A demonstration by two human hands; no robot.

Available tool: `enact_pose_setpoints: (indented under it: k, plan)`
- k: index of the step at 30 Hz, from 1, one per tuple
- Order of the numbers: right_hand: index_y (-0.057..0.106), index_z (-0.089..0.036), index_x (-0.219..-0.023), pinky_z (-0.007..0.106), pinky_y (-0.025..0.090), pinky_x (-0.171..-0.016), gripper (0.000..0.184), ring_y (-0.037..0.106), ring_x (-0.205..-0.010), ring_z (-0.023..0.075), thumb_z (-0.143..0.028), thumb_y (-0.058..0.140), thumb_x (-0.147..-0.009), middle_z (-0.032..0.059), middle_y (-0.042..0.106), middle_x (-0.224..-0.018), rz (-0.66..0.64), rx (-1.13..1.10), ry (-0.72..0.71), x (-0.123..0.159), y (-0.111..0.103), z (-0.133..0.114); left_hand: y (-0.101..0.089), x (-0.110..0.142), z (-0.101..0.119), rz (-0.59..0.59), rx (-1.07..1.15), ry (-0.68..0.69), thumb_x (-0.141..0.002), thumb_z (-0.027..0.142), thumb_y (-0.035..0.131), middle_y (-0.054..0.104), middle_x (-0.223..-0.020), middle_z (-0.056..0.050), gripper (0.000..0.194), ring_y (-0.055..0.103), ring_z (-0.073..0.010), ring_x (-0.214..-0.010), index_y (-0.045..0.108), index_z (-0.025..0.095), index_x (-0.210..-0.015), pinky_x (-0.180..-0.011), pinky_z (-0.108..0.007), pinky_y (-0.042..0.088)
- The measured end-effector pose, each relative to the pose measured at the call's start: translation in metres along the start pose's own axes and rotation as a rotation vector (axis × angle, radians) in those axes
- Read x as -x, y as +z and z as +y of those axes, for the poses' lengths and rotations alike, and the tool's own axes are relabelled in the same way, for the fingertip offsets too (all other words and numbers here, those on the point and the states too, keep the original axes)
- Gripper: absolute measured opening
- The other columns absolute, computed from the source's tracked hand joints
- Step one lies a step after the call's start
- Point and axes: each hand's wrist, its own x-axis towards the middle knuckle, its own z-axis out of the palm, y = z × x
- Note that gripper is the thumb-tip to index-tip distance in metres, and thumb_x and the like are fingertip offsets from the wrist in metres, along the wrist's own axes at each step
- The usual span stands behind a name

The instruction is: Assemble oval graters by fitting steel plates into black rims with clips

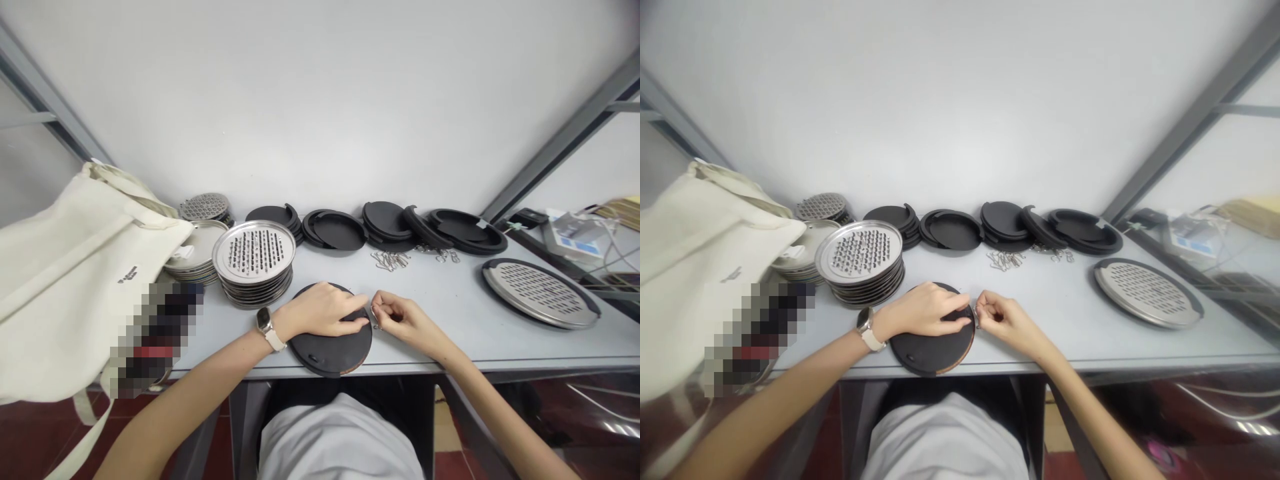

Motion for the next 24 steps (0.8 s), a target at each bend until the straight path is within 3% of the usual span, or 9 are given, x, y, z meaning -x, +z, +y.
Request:
enact_pose_setpoints:
  k: [15, 24]
  plan:
    - [0.038, -0.020, -0.065, 0.023, 0.025, -0.052, 0.039, 0.030, -0.056, 0.0106, -0.046, 0.040, -0.094, -0.0048, 0.032, -0.061, 0.005, 0.151, -0.053, 0.0002, -0.0002, -0.0015, -0.0016, -0.0003, 0.0004, -0.009, 0.010, -0.006, -0.093, 0.042, 0.045, 0.064, -0.069, -0.003, 0.024, 0.062, -0.0183, -0.062, 0.051, 0.019, -0.093, -0.054, -0.026, 0.038]
    - [0.039, -0.020, -0.067, 0.023, 0.024, -0.052, 0.039, 0.028, -0.056, 0.0110, -0.048, 0.041, -0.094, -0.0055, 0.028, -0.061, 0.028, 0.135, -0.010, -0.0007, 0.0007, -0.0023, -0.0018, -0.0002, 0.0007, -0.003, -0.017, 0.002, -0.093, 0.042, 0.044, 0.065, -0.070, -0.002, 0.025, 0.062, -0.0182, -0.062, 0.052, 0.019, -0.095, -0.053, -0.026, 0.035]
